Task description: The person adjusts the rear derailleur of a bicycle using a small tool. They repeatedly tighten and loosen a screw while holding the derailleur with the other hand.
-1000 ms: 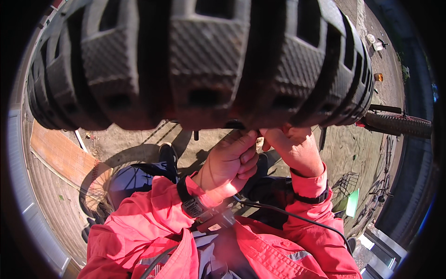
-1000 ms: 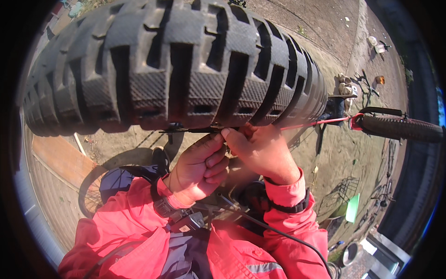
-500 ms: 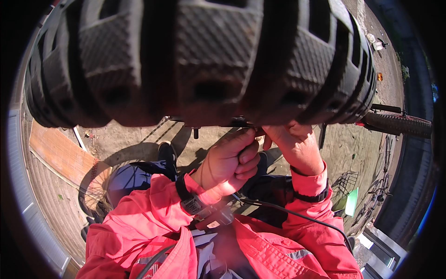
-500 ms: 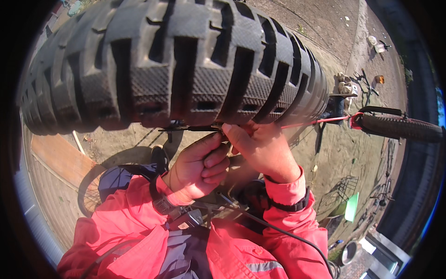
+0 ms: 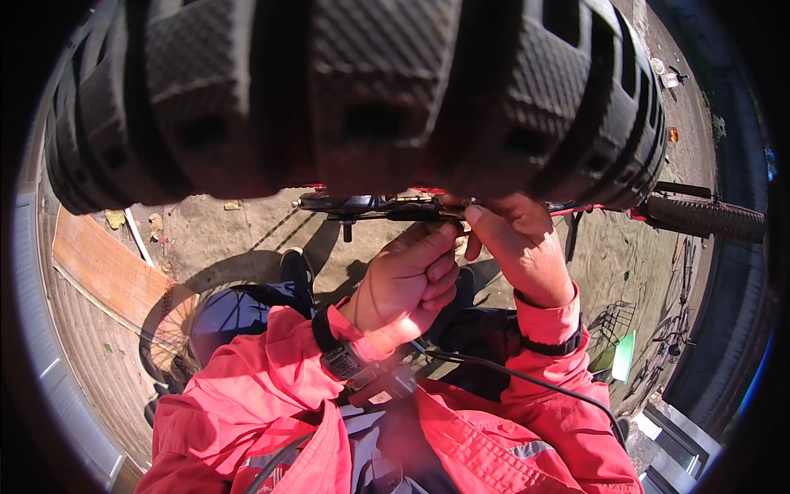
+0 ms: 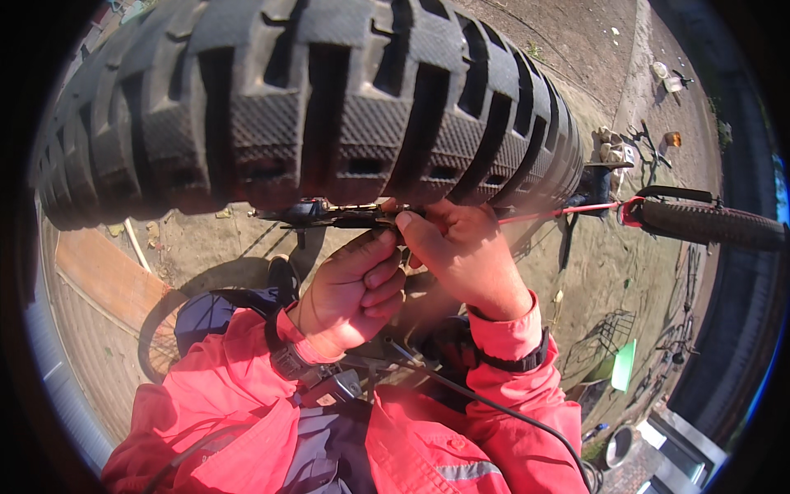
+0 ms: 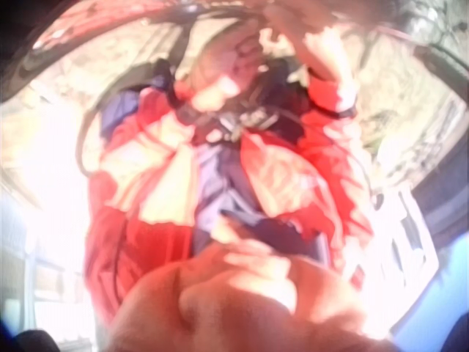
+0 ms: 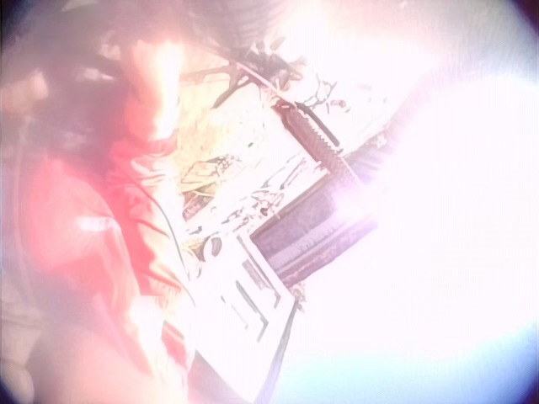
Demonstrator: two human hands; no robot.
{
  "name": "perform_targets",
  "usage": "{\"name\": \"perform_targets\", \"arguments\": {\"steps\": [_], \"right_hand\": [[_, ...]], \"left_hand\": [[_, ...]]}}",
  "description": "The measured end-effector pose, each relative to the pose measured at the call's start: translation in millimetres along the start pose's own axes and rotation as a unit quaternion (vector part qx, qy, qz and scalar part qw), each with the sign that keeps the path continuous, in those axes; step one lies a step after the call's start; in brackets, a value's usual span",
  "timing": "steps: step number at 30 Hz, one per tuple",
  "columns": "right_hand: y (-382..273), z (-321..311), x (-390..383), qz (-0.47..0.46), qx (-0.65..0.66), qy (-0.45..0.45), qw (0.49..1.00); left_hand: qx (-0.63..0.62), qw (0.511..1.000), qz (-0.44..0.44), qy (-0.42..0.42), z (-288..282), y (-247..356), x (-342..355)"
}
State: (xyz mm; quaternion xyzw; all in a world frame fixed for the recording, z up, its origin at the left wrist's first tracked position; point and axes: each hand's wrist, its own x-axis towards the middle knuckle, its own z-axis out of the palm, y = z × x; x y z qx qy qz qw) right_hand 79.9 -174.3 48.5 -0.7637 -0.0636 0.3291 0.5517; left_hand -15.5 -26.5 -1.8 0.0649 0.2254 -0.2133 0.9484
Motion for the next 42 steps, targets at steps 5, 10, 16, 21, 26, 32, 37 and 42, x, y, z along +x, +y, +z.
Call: {"name": "perform_targets", "arguments": {"steps": [5,10,16,21,26,32,37,42], "right_hand": [[-1,0,1,-0.009,-0.01,-0.004,1.0],[-4,-1,1,-0.019,-0.028,-0.005,0.999],[-4,1,2,-0.034,-0.025,-0.005,0.999],[-1,2,4,-0.055,-0.003,-0.001,0.998],[0,1,4,-0.064,0.002,-0.002,0.998],[0,-1,5,-0.068,0.003,-0.003,0.998],[-1,0,3,-0.063,0.012,-0.006,0.998],[-1,-1,4,-0.065,0.005,-0.014,0.998]], "left_hand": [[0.017,0.999,-0.004,0.029,-2,-2,2],[0.0,0.999,-0.034,0.008,-4,-1,4],[-0.039,0.998,-0.048,-0.005,-7,4,2],[-0.029,0.999,-0.033,-0.005,-3,3,3],[-0.021,1.0,-0.02,0.0,1,4,2],[-0.003,0.999,-0.011,0.042,5,-1,5],[-0.001,1.0,-0.028,0.006,1,3,4],[-0.048,0.998,-0.048,-0.014,-5,6,3]]}}
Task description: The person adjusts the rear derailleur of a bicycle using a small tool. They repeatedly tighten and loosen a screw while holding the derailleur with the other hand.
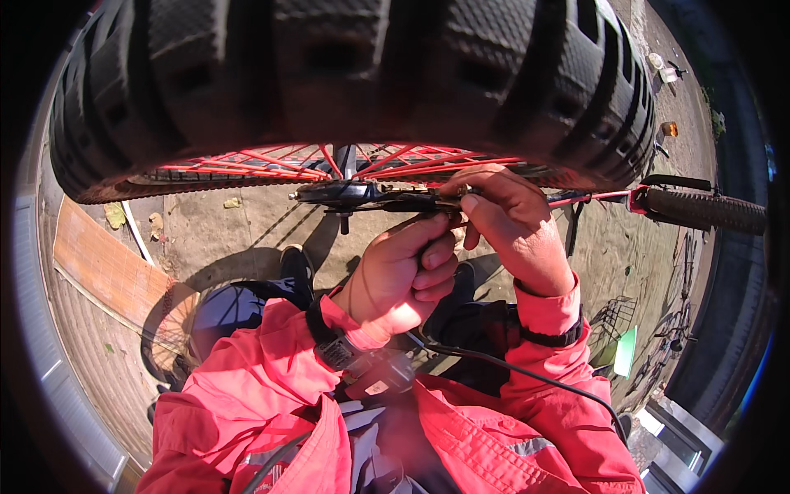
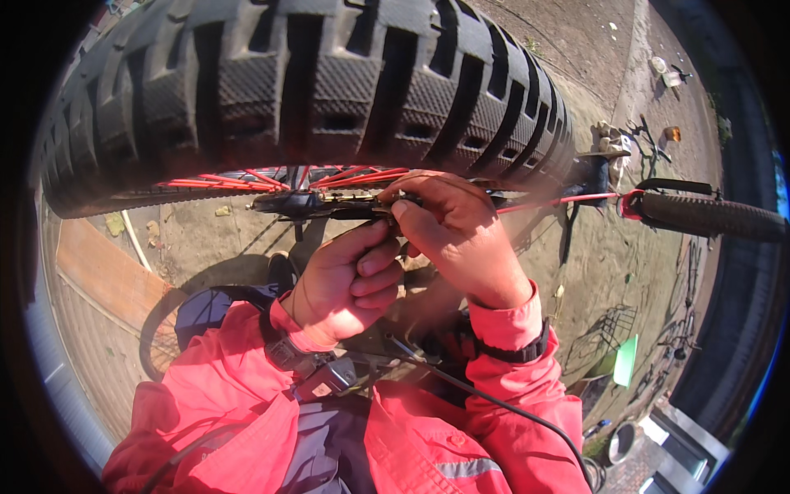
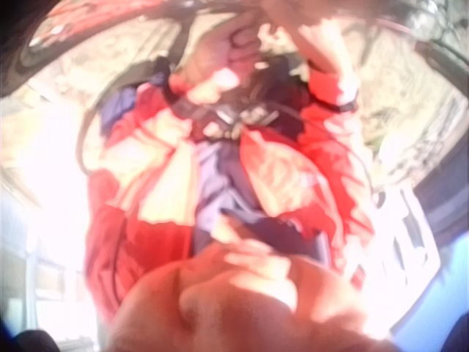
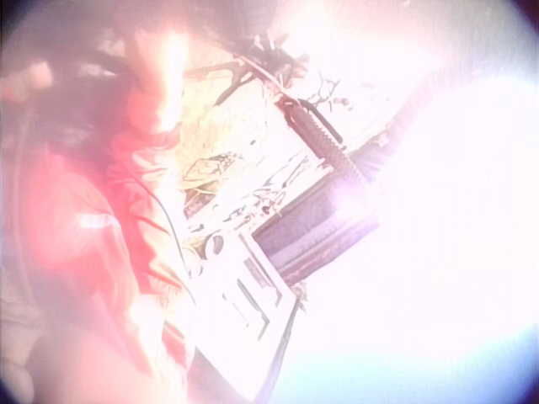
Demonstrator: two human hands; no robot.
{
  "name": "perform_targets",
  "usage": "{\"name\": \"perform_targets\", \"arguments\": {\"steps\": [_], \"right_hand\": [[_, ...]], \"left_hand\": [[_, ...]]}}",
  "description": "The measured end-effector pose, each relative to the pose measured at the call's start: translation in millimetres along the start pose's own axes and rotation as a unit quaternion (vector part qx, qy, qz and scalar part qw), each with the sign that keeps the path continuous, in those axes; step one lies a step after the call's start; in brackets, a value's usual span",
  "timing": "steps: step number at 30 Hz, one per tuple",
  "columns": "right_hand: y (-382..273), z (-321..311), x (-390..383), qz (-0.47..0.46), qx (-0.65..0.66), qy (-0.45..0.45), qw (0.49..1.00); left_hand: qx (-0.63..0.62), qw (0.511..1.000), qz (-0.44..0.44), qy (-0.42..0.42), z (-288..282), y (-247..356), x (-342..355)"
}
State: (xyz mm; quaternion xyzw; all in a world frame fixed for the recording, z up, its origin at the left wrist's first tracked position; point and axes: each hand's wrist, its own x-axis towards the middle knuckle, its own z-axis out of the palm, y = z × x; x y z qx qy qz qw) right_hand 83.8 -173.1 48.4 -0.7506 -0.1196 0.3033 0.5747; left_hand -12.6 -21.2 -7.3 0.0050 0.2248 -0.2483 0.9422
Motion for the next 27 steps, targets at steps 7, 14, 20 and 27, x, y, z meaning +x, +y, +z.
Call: {"name": "perform_targets", "arguments": {"steps": [7,14,20,27], "right_hand": [[1.6,-3.6,0.6,-0.005,-0.006,-0.01,1.0],[1.6,-1.8,0.7,-0.004,0.005,-0.008,1.0],[0.6,-2.4,1.1,0.001,0.011,-0.008,1.0],[0.5,0.7,2.0,0.015,0.026,0.004,1.0]], "left_hand": [[-0.015,1.0,0.012,0.0,-2.9,-5.1,4.4],[-0.005,0.999,-0.005,-0.042,-4.3,-4.4,4.9],[-0.004,1.0,0.016,-0.023,-3.3,-7.0,5.6],[0.027,0.999,0.037,-0.018,-4.1,-7.7,4.9]]}}
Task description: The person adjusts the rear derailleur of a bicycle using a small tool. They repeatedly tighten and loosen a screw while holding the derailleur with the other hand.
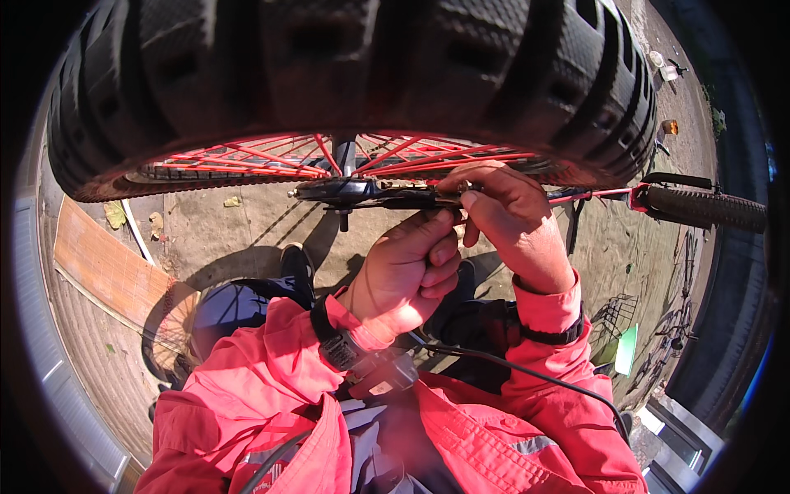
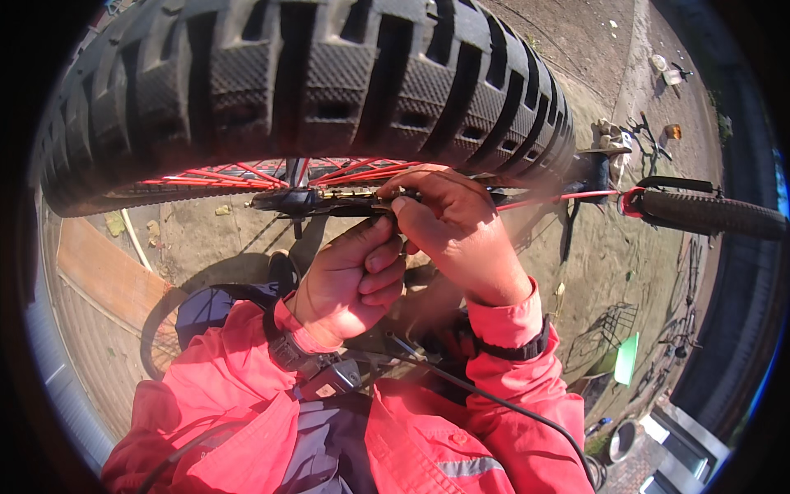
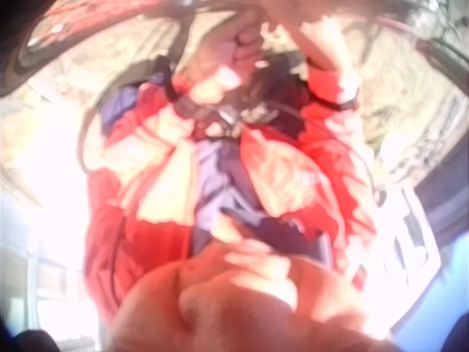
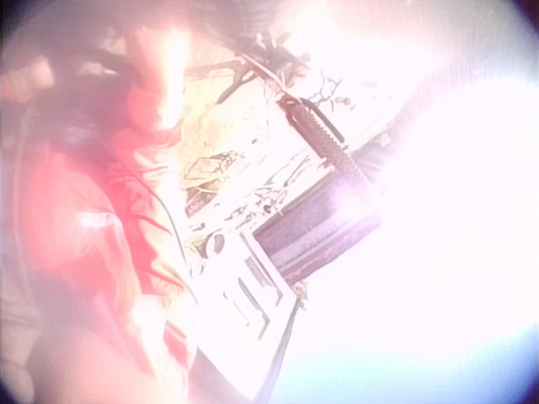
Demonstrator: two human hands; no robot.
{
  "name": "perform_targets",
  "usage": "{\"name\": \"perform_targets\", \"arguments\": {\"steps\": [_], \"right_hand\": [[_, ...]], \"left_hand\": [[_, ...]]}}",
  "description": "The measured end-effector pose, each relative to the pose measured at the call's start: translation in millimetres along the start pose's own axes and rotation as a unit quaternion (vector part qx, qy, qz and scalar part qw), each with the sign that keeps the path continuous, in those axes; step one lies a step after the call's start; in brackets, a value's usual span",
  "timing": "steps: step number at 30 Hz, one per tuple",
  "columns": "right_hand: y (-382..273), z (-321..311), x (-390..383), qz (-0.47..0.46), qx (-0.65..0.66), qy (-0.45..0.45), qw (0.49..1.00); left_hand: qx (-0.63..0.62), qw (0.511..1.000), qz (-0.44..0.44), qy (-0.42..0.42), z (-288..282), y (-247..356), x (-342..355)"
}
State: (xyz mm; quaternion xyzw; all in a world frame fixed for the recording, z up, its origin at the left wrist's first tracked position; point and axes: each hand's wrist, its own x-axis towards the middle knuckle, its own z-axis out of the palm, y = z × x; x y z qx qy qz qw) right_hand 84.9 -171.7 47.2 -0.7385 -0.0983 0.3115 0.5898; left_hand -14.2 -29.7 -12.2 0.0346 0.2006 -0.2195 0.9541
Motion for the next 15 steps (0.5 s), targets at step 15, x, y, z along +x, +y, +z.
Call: {"name": "perform_targets", "arguments": {"steps": [15], "right_hand": [[-4.2,-0.4,0.9,0.035,0.002,0.015,0.999]], "left_hand": [[0.02,0.999,0.018,0.048,5.6,-1.4,0.3]]}}
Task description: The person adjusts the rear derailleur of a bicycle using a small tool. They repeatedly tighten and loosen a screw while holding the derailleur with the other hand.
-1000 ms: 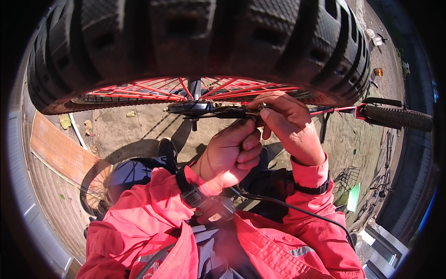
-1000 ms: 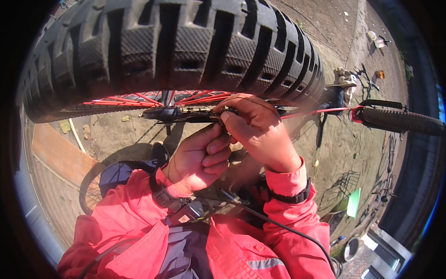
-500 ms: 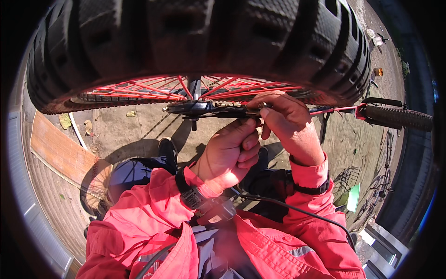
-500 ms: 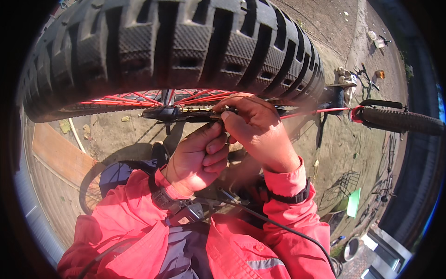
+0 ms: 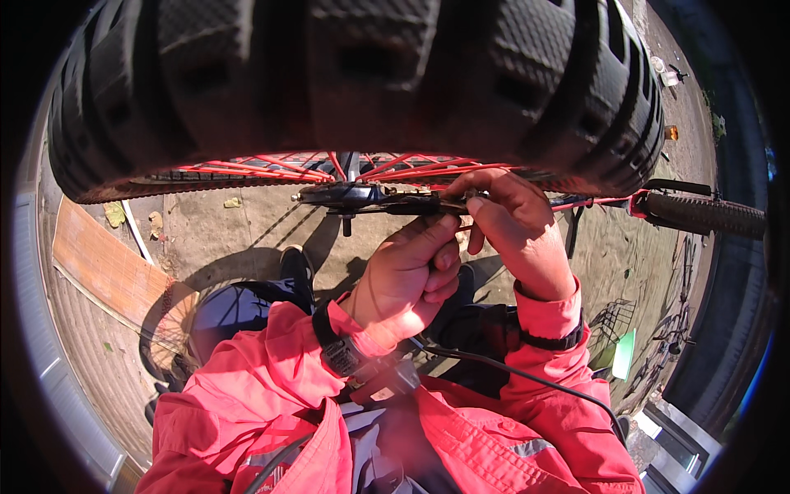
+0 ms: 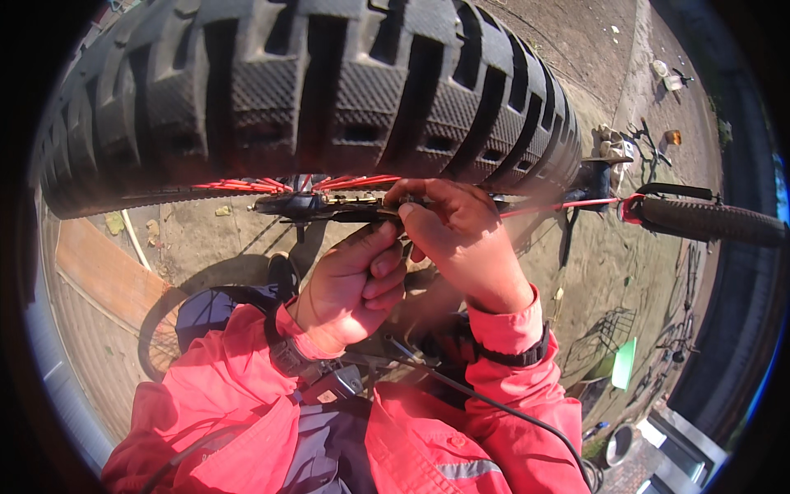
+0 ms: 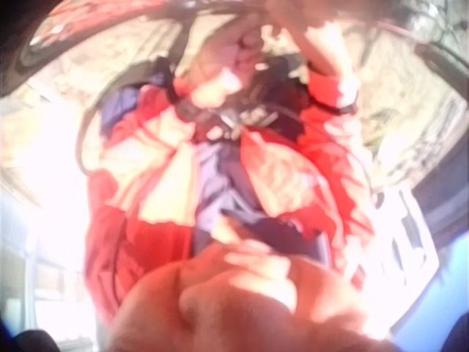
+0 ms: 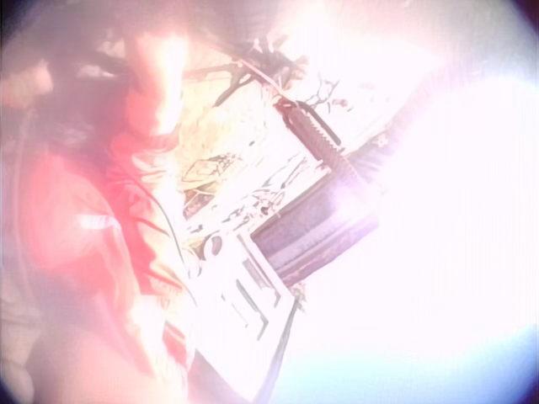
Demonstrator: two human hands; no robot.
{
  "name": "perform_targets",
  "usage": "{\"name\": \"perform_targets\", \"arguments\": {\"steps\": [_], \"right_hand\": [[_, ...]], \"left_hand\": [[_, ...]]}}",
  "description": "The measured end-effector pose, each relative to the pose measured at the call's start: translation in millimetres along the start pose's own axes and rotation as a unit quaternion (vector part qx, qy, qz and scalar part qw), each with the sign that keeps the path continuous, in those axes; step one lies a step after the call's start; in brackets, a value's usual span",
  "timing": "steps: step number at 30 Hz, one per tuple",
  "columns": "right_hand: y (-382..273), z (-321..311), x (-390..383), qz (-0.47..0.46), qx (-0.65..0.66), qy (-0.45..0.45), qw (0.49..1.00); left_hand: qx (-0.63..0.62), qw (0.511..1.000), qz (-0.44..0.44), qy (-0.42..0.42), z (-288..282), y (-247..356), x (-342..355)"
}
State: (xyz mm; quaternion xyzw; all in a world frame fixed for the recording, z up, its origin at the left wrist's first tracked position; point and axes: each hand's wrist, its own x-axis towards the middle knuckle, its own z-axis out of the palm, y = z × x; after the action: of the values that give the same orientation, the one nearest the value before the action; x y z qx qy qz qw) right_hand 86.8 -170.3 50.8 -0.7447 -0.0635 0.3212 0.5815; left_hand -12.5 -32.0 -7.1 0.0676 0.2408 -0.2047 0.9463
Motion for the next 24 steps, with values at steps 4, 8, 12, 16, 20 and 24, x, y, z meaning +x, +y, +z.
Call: {"name": "perform_targets", "arguments": {"steps": [4,8,12,16,20,24], "right_hand": [[-2.2,1.5,-2.8,0.006,-0.021,0.01,1.0],[-3.7,-2.2,-1.4,0.016,-0.055,-0.013,0.998],[-3.5,-0.6,-4.8,0.019,-0.049,0.007,0.999],[-4.1,0.8,-5.4,0.026,-0.037,0.006,0.999],[-4.2,0.8,-4.4,0.03,-0.044,0.008,0.999],[-3.3,0.6,-4.3,0.02,-0.058,0.006,0.998]], "left_hand": [[-0.014,1.0,-0.001,0.0,-1.1,0.0,-0.8],[-0.015,1.0,-0.01,0.003,-0.2,0.6,-0.9],[-0.01,1.0,-0.013,-0.001,0.9,2.9,-3.0],[-0.013,1.0,-0.013,0.011,1.4,2.2,-4.6],[-0.02,1.0,-0.011,0.008,0.1,1.4,-3.0],[-0.029,0.999,-0.01,0.012,-1.0,1.0,-3.9]]}}
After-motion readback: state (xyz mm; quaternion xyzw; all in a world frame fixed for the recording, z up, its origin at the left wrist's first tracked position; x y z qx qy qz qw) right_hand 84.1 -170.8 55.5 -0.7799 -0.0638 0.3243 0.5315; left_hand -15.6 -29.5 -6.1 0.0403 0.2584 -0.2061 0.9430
